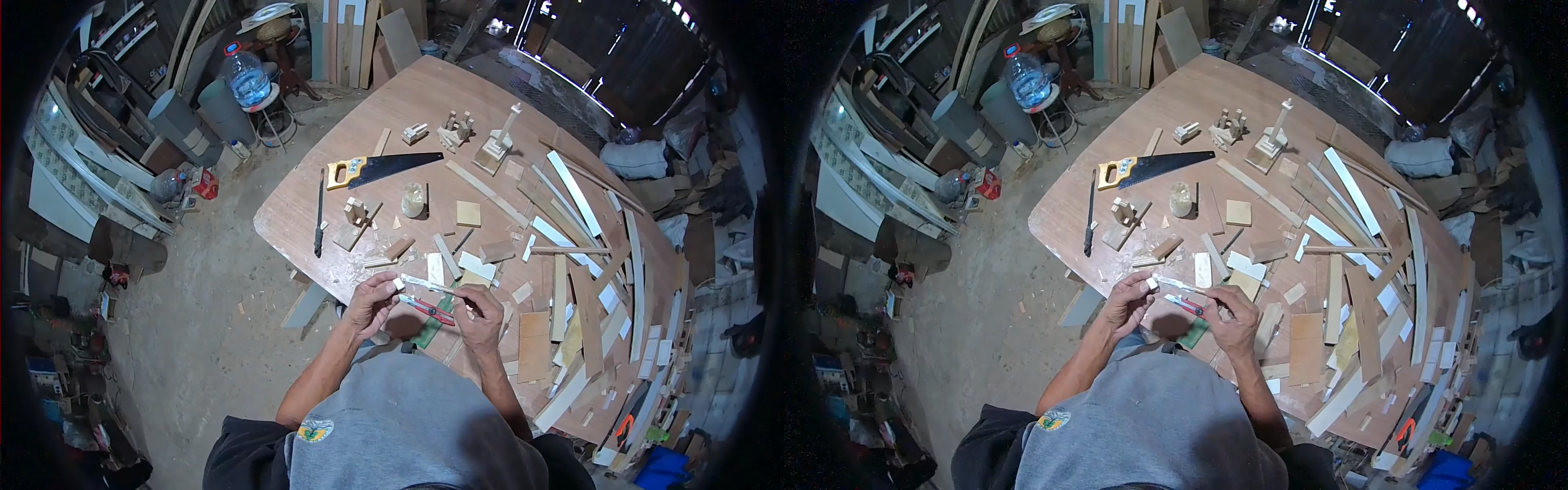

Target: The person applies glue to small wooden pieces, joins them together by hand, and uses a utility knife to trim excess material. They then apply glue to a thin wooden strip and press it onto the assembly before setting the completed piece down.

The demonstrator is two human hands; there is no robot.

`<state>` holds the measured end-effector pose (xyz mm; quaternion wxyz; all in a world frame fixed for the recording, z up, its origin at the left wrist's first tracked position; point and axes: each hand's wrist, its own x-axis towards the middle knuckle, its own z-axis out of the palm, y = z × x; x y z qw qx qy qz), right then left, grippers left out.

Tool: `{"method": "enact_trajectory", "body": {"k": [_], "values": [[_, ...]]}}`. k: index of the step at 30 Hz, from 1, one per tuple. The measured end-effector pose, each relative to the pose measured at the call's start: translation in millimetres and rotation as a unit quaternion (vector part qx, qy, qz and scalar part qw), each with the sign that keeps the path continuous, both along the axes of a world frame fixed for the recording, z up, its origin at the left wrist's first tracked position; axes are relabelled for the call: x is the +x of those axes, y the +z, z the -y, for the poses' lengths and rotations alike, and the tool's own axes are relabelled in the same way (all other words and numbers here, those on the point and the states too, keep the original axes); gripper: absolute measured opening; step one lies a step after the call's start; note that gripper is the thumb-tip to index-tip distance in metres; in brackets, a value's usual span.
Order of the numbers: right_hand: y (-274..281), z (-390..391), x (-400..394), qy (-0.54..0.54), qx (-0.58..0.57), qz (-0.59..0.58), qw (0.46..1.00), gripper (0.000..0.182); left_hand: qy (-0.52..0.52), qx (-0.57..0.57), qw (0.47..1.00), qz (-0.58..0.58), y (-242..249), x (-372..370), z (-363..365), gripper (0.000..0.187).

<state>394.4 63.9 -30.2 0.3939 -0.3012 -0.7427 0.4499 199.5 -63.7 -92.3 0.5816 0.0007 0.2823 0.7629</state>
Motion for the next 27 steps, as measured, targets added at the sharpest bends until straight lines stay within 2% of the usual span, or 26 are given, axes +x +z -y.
{"method": "enact_trajectory", "body": {"k": [2,12,16,18,19,20,22,23,25,27], "values": [[2.1,1.7,-12.5,0.027,0.040,0.013,0.999,0.015,-0.003,0.002,1.000,0.002,-2.2,-8.8,2.6,0.027],[-3.9,-1.8,-78.0,0.011,0.048,0.039,0.998,0.019,-0.026,-0.003,1.000,0.011,4.2,-81.7,3.2,0.027],[-4.0,-2.4,-106.2,0.024,0.040,0.006,0.999,0.018,-0.047,0.024,0.998,0.022,-0.7,-112.8,1.1,0.028],[-5.6,-5.8,-121.3,0.006,0.059,0.044,0.997,0.016,-0.053,0.017,0.998,0.025,-1.3,-126.0,-1.6,0.028],[-11.4,-15.3,-127.5,-0.023,0.085,0.046,0.995,0.013,-0.052,0.021,0.998,0.026,-0.3,-132.7,-4.0,0.028],[-15.6,-23.8,-132.8,-0.062,0.058,0.040,0.996,0.013,-0.050,0.011,0.998,0.026,0.5,-138.8,-3.9,0.027],[-27.3,-52.5,-144.9,-0.118,0.113,0.073,0.984,0.014,-0.046,-0.002,0.999,0.027,4.8,-151.1,-0.3,0.026],[-32.4,-67.1,-151.8,-0.118,0.112,0.075,0.984,0.014,-0.045,-0.007,0.999,0.023,6.6,-157.5,0.5,0.026],[-43.2,-96.2,-165.4,-0.125,0.109,0.172,0.971,0.017,-0.041,-0.031,0.998,0.019,7.3,-169.5,2.6,0.023],[-67.6,-121.2,-181.7,-0.103,0.146,0.176,0.968,0.018,-0.039,-0.045,0.998,-0.003,8.3,-181.7,6.8,0.022]]}}
